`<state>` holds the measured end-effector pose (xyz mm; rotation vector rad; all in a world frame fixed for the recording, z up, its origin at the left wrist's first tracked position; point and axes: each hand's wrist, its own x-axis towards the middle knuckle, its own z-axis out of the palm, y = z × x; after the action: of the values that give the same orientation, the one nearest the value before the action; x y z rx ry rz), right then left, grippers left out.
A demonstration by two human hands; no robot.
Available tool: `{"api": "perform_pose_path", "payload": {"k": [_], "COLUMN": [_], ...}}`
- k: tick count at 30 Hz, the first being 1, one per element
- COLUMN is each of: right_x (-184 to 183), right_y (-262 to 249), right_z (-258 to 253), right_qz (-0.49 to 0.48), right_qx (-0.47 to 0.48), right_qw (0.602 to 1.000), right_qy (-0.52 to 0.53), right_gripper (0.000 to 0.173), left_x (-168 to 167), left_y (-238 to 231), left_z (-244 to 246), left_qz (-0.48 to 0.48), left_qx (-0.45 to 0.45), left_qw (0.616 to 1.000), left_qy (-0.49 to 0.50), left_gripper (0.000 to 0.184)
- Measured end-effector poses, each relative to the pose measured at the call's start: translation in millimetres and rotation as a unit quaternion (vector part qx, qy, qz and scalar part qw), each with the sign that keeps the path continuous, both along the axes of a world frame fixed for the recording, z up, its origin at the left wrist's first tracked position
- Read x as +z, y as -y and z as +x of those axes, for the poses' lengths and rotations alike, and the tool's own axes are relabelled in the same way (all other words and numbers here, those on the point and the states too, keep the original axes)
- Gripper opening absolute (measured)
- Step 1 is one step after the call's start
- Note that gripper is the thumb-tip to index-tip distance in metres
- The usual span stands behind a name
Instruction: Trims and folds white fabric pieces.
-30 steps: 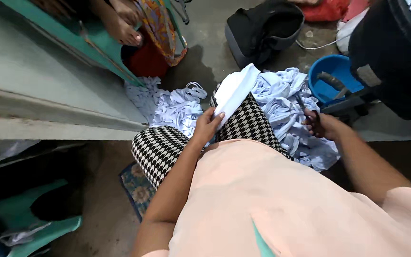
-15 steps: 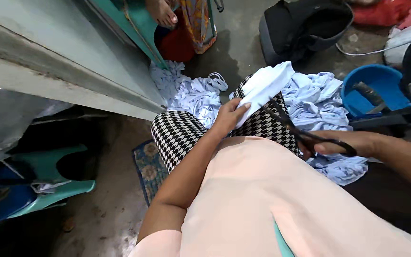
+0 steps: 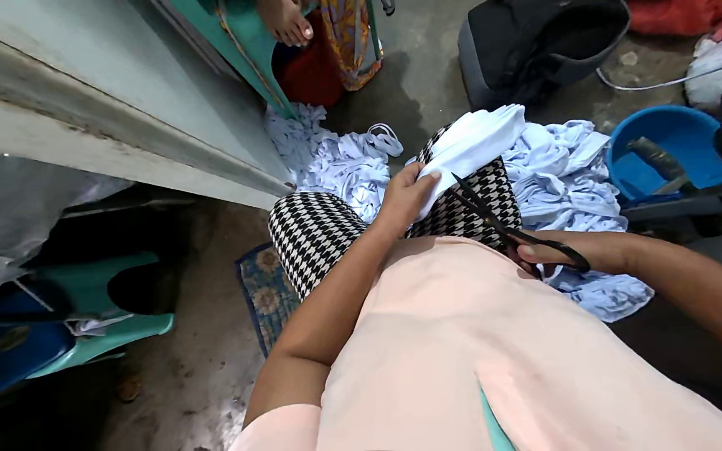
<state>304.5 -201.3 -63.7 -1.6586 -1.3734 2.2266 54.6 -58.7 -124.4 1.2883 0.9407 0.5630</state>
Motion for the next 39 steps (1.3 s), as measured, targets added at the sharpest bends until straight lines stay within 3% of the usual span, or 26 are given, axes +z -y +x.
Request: {"api": "perform_pose_path", "payload": {"k": [4, 9, 20, 28, 33, 36, 39], "right_x": [4.2, 8.1, -1.9, -19.5, -12.1, -4.4, -7.5], "right_y": [9.8, -1.6, -10.4, 2.4, -1.4, -13.3, -14.3], "right_z": [2.9, -12.5, -26.7, -33.0, -33.4, -38.0, -43.3], "right_qz": [-0.021, 0.035, 0.071, 0.114, 0.098, 0.06, 0.066], "right_qx": [0.002, -0.024, -0.086, -0.172, -0.147, -0.098, -0.133], "right_qw": [1.0, 0.999, 0.994, 0.978, 0.984, 0.991, 0.986], "right_qy": [0.005, 0.003, -0.006, 0.008, 0.023, 0.07, 0.08], "right_gripper": [0.063, 0.066, 0.048, 0.023, 0.029, 0.043, 0.032], "left_x": [7.8, 15.8, 13.1, 9.2, 7.1, 8.2, 9.8], "left_y": [-0.9, 3.2, 6.8, 3.2, 2.8, 4.0, 4.3], "left_z": [0.2, 4.1, 7.0, 9.1, 7.7, 8.5, 6.1], "left_qz": [-0.002, -0.049, -0.054, -0.03, -0.029, -0.039, -0.044], "left_qx": [-0.014, -0.021, -0.026, -0.014, -0.018, -0.033, -0.027], "left_qw": [1.0, 0.998, 0.997, 0.999, 0.999, 0.999, 0.999], "left_qy": [-0.011, 0.025, 0.049, 0.021, 0.001, -0.002, -0.002], "left_gripper": [0.023, 0.022, 0.019, 0.02, 0.02, 0.021, 0.02]}}
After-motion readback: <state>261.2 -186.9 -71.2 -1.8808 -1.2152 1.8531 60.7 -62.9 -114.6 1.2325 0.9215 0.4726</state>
